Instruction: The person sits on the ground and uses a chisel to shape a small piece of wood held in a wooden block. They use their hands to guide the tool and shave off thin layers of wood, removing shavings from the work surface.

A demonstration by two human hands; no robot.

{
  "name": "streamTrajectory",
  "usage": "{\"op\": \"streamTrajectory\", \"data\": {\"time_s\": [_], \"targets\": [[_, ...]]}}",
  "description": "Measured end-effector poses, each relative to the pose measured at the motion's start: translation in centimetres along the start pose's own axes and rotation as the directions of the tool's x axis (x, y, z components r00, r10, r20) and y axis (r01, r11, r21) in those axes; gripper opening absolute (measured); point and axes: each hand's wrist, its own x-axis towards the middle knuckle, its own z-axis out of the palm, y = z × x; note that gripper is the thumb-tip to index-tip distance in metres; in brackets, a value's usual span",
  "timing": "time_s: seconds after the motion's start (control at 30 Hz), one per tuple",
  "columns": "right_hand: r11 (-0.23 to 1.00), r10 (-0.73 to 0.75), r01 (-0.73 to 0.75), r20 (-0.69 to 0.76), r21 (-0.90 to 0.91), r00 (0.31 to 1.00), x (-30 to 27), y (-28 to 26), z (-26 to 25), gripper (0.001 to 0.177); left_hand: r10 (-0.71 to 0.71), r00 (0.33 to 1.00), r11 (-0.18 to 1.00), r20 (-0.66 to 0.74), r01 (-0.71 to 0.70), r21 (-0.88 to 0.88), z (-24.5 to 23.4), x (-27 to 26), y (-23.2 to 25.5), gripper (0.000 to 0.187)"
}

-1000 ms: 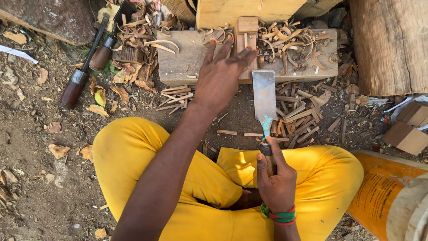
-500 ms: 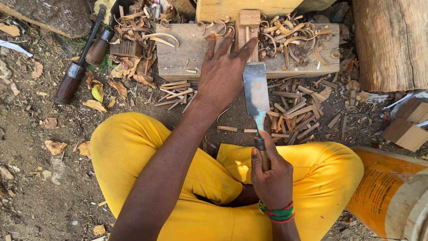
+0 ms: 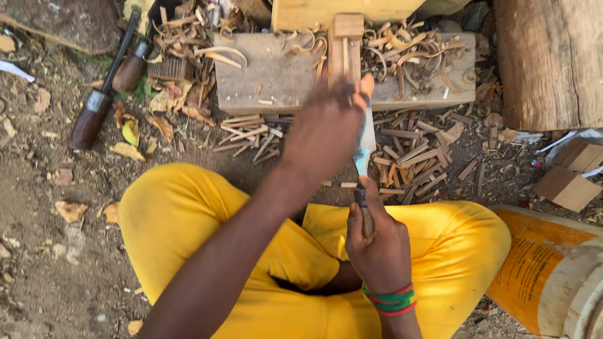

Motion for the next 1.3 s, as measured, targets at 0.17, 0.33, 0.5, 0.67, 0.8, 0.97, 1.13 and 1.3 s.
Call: {"op": "streamTrajectory", "data": {"time_s": [0.17,0.33,0.5,0.67,0.8,0.97,1.13,1.3], "targets": [[0.969,0.247,-0.247,0.118,-0.016,0.962,1.1,-1.2,0.4,0.051,0.022,0.975,0.999,0.222,-0.032,0.043,-1.3,-0.7,1.2,0.046],[0.993,0.118,-0.118,0.033,0.021,0.993,3.5,-0.7,2.4,0.049,-0.014,0.997,0.997,0.082,0.007,0.079,0.0,1.7,-0.3,0.052],[0.988,-0.153,0.151,-0.079,-0.032,0.985,4.8,1.2,4.4,0.042,-0.039,0.994,0.999,0.098,0.039,0.008,2.3,3.0,-1.7,0.097],[0.975,-0.218,0.22,-0.11,0.005,0.97,4.3,0.1,3.5,0.043,0.054,0.997,0.984,-0.056,-0.063,-0.169,0.2,2.3,-3.1,0.092],[0.776,0.233,-0.218,0.052,0.592,0.971,2.3,-0.1,1.8,0.046,-0.115,0.985,0.95,-0.125,0.072,-0.303,-2.0,0.6,-3.8,0.054],[0.787,0.282,-0.229,-0.004,0.572,0.959,-0.8,1.6,0.3,0.046,-0.119,0.972,0.985,-0.204,0.089,-0.149,-2.4,1.6,-4.5,0.047],[0.865,0.271,-0.26,0.038,0.43,0.962,-3.0,3.8,0.2,0.05,-0.069,0.996,0.996,-0.05,0.065,-0.061,-0.5,1.7,-3.1,0.043],[0.941,0.214,-0.213,0.023,0.264,0.977,-3.0,4.1,0.3,0.046,-0.058,0.996,0.998,0.074,0.059,-0.02,0.7,2.4,-3.2,0.046]]}}
